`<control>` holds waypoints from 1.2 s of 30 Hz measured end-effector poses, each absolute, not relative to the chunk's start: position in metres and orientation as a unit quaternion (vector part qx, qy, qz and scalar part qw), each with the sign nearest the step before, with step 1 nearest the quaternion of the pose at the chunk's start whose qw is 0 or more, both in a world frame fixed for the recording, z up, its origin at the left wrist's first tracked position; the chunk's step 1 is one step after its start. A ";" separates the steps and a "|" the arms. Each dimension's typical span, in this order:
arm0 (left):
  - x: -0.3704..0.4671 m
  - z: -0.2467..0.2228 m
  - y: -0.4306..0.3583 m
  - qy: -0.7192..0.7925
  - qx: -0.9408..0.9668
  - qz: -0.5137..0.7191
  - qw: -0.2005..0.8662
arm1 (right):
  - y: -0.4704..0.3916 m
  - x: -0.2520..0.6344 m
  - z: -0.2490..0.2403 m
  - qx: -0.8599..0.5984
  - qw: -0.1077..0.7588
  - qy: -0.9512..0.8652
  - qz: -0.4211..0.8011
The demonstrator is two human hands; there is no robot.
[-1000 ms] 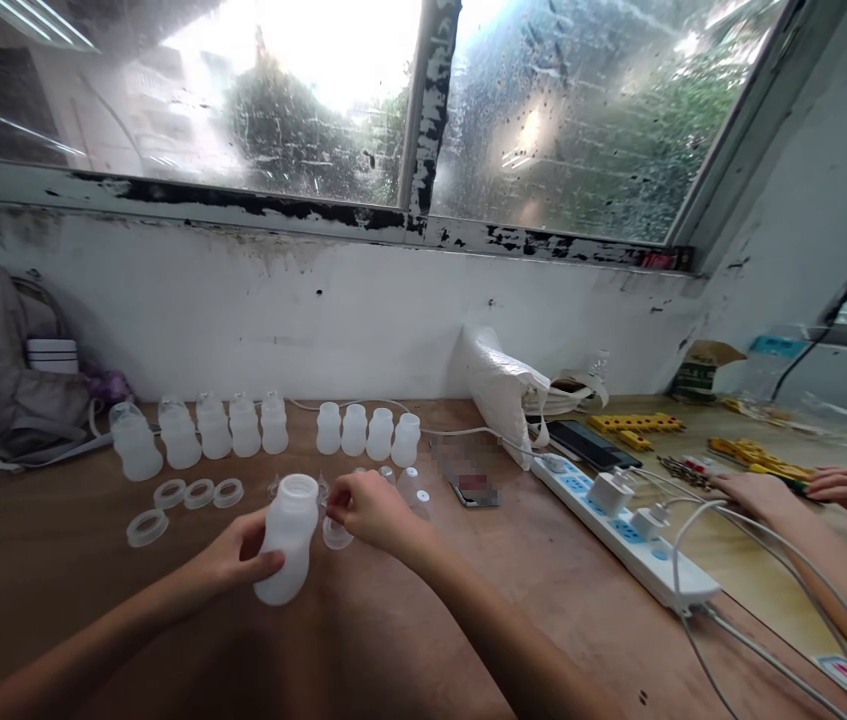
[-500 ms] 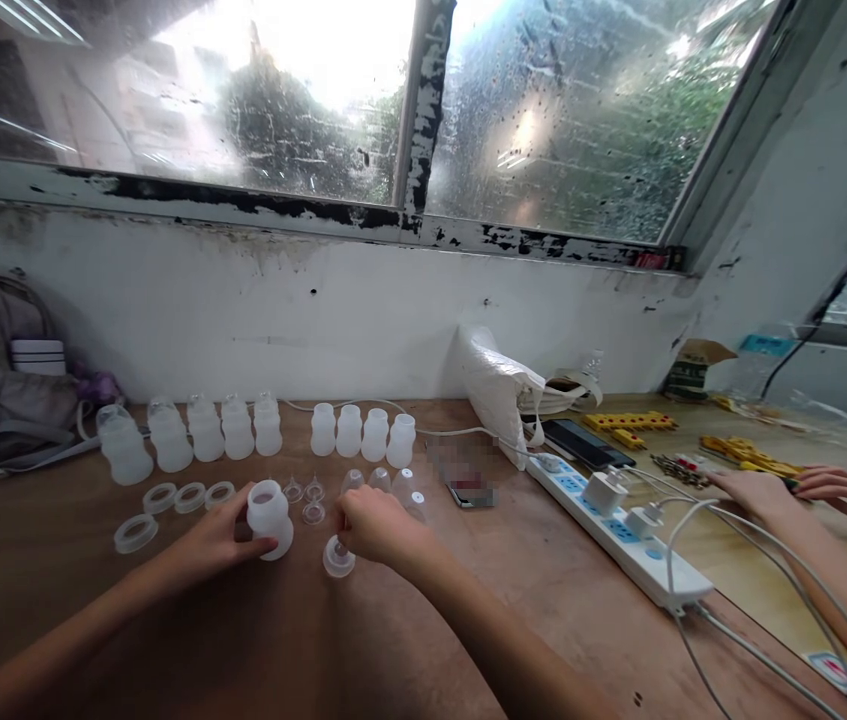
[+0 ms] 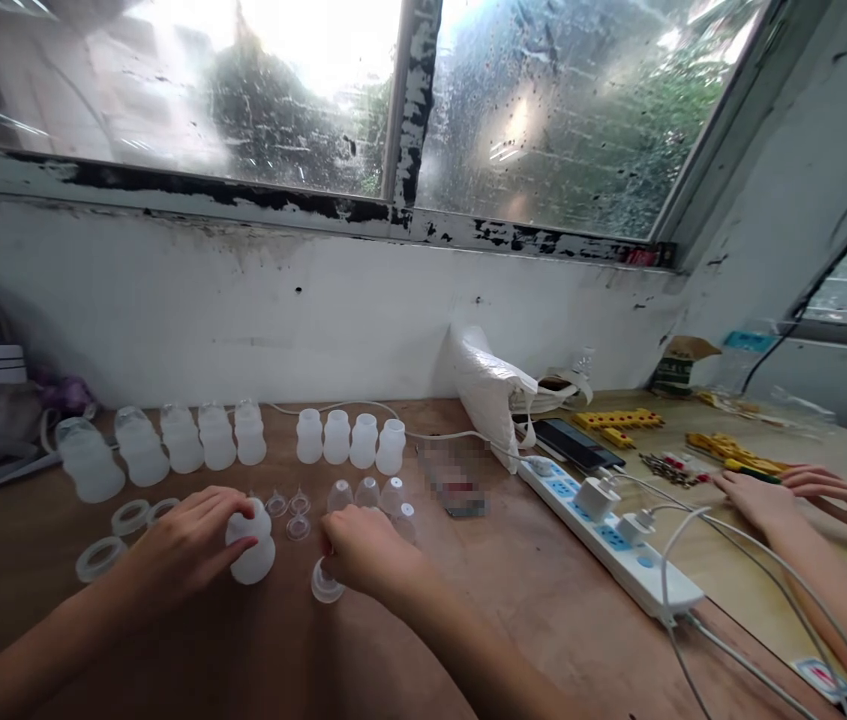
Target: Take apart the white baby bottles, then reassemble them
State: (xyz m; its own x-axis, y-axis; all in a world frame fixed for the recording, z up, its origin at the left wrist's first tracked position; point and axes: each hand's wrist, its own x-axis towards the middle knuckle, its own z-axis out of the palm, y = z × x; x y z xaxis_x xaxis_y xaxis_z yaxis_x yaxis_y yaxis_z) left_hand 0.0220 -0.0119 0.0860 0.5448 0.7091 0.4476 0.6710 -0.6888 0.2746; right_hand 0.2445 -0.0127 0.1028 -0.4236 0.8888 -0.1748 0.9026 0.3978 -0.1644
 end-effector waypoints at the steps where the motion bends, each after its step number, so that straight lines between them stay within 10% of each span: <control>1: 0.021 0.086 -0.009 0.390 0.880 0.269 0.036 | -0.012 0.245 0.102 0.537 0.030 0.835 -0.118; 22: 0.023 0.151 0.097 0.368 0.904 0.184 -0.112 | 0.001 0.256 0.096 0.541 0.032 0.830 -0.132; 36: 0.036 0.110 0.149 0.414 0.878 0.173 -0.169 | -0.003 0.252 0.094 0.539 0.067 0.832 -0.113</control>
State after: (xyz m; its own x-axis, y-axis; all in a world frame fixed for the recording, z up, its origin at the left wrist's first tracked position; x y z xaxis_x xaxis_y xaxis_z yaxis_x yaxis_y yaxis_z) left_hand 0.0364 0.1486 0.1097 0.5980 0.6678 0.4432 0.7846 -0.6007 -0.1536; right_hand 0.2517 -0.0033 0.0939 -0.4101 0.8818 -0.2328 0.9120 0.3936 -0.1157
